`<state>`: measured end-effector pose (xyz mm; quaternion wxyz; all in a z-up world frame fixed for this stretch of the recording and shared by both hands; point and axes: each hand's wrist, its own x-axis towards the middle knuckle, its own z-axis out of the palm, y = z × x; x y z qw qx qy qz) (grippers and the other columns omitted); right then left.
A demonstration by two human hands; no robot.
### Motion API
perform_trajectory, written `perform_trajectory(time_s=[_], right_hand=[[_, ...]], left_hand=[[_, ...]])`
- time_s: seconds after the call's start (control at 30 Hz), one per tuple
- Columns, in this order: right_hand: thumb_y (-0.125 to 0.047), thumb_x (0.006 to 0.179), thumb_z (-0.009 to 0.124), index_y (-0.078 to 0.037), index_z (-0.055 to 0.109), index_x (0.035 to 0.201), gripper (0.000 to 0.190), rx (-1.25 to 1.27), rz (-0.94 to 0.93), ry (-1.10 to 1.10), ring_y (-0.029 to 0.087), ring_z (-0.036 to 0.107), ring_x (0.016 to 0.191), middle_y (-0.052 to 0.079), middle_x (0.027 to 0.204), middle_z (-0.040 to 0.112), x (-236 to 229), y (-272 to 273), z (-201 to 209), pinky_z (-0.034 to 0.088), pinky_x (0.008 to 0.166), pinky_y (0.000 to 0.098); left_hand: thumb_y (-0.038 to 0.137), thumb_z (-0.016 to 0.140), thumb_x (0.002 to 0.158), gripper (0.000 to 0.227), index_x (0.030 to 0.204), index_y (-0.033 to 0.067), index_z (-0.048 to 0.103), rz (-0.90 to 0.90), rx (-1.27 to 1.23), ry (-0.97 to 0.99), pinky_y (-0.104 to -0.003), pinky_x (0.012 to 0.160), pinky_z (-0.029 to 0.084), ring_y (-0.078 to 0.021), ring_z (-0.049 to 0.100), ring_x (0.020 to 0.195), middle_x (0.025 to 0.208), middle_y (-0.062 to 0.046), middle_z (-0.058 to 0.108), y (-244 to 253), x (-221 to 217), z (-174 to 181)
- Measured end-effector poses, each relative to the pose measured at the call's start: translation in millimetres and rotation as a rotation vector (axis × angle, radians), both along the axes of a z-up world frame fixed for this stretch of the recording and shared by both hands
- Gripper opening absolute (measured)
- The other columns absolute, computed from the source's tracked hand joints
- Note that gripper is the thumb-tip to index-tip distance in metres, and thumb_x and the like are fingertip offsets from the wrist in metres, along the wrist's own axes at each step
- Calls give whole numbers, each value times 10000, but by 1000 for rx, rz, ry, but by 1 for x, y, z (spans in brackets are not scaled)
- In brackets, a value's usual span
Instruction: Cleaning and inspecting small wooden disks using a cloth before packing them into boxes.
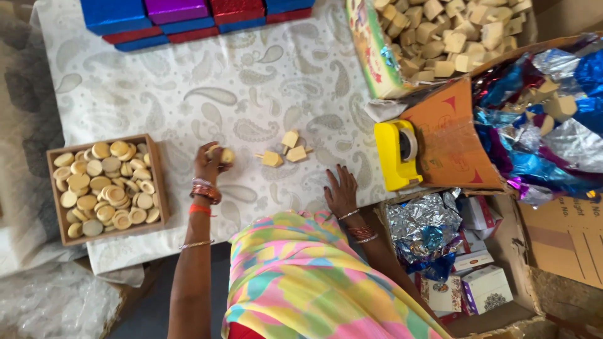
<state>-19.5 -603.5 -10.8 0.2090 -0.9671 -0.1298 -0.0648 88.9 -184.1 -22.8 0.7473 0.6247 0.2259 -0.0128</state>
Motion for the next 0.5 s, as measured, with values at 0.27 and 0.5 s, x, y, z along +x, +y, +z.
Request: perform_trajectory(time_s=[0.27,0.5], right_hand=[[-244,936,618,-86,465,1504,609,-30,-23,-25,441,317,1475,228,1602,348,1,2,5,234,1189,603],[-238,938,613,-72,471,1501,603,-42,-25,-13,441,306,1480,236,1601,348,1,2,1,221,1196,593]], left_hand=[[-29,702,911,400,1278,1,546,-165,-90,-154,-319,861,653,-219,716,1050,1188,-99,701,-58,-11,23],[-108,762,832,461,1246,2,591,-222,156,-257,-285,913,629,-157,715,1098,1190,-111,732,-71,-17,27]])
